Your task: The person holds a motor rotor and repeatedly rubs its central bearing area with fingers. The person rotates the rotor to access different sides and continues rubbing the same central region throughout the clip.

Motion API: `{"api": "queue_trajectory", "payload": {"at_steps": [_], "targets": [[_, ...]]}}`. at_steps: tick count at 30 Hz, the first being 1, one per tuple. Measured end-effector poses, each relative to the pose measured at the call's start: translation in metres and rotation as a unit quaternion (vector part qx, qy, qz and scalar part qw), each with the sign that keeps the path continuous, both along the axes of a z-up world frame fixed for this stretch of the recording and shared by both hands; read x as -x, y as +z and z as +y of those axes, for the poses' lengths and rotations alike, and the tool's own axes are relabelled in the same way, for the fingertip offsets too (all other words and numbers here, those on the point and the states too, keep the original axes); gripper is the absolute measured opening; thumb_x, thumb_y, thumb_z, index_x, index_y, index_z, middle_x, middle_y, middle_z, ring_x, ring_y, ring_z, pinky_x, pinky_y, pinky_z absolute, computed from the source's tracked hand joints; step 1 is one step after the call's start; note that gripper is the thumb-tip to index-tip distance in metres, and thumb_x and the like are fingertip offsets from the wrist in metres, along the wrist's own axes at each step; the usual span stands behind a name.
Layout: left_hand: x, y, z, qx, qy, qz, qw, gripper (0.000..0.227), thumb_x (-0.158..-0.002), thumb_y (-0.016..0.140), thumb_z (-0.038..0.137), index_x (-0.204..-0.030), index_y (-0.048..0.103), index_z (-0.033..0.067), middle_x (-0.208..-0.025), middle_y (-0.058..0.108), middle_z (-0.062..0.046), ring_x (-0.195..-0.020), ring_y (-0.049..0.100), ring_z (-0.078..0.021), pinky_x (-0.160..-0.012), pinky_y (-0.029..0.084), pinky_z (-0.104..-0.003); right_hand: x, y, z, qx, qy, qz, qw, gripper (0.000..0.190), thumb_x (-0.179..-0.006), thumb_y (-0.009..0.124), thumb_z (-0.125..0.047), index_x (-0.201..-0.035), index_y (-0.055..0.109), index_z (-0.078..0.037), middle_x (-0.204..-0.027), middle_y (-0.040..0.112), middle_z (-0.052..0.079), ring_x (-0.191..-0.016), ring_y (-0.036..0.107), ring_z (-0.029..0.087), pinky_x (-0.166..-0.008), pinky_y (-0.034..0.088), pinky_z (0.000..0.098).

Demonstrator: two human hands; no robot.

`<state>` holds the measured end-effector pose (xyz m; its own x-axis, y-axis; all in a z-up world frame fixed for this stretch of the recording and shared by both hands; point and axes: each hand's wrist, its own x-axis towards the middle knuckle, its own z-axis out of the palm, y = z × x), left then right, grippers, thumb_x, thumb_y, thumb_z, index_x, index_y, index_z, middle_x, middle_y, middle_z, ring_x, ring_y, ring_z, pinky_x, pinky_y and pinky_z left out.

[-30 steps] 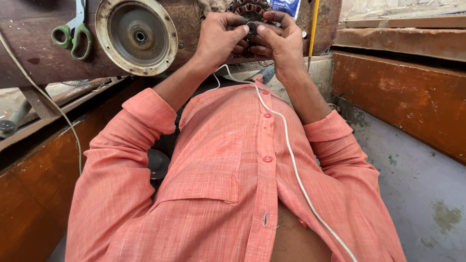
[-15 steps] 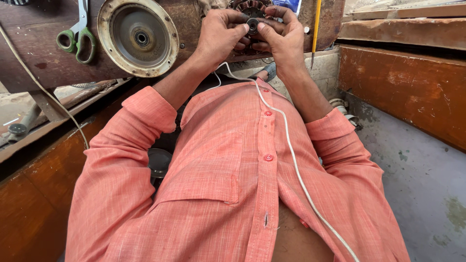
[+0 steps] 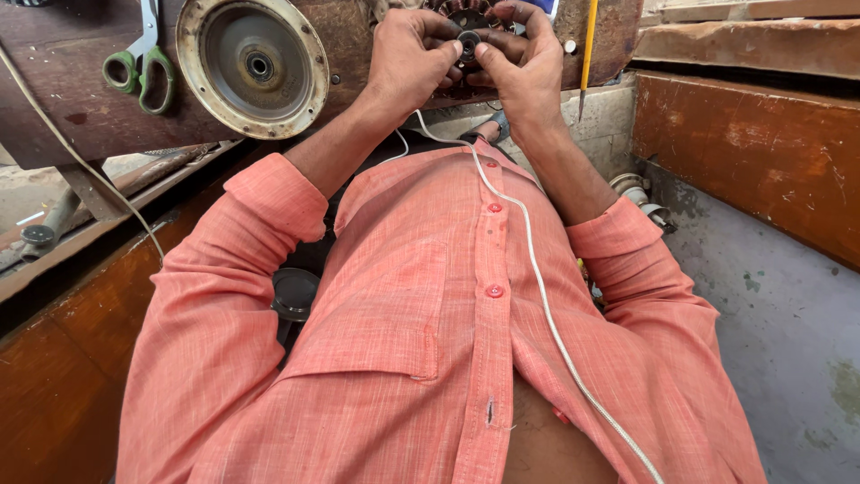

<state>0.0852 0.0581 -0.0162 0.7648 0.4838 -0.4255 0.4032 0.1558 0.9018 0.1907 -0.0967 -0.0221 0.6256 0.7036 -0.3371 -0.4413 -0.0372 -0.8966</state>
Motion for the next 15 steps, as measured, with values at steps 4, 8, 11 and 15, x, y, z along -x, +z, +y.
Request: {"api": "queue_trajectory", "payload": {"at_steps": [4,8,11,15], "targets": [[-0.008,-0.002,-0.003,-0.027,0.014,-0.013,0.999,0.014,-0.090,0.070,0.002,-0.102,0.076,-0.0039,-0.082,0.080,-0.008,-0.065,0.079,-0.0106,-0.054,0.064,-0.023,0.002,0.000,0.002,-0.002,-0.032,-0.005,0.999,0.039,-0.099,0.066,0.009,-0.131,0.046,-0.001,-0.117,0.073,0.019,-0.101,0.076,0.022,-0.082,0.069,0.0360],[-0.013,0.000,-0.001,-0.038,0.015,-0.005,0.999,0.013,-0.090,0.071,0.005,-0.101,0.075,-0.0023,-0.080,0.079,-0.009,-0.064,0.077,-0.0098,-0.055,0.063,-0.024,0.007,0.005,0.008,-0.006,-0.096,0.045,0.994,0.039,-0.096,0.067,0.009,-0.127,0.045,-0.002,-0.114,0.073,0.020,-0.094,0.077,0.025,-0.079,0.068,0.0365],[-0.008,0.002,-0.003,-0.103,0.026,-0.010,0.994,0.015,-0.090,0.072,0.005,-0.102,0.075,-0.0024,-0.080,0.079,-0.009,-0.066,0.076,-0.0110,-0.059,0.061,-0.026,0.010,0.008,0.008,-0.001,-0.102,0.091,0.991,0.039,-0.095,0.066,0.008,-0.127,0.047,-0.002,-0.112,0.073,0.018,-0.090,0.077,0.025,-0.078,0.068,0.0362],[0.002,-0.002,-0.009,-0.138,0.017,-0.031,0.990,0.016,-0.089,0.072,0.004,-0.104,0.076,-0.0008,-0.084,0.080,-0.009,-0.073,0.075,-0.0140,-0.068,0.060,-0.028,0.000,0.008,-0.003,0.074,-0.008,-0.057,0.996,0.033,-0.099,0.067,0.005,-0.129,0.054,-0.002,-0.112,0.077,0.013,-0.096,0.076,0.016,-0.078,0.068,0.0318]]}}
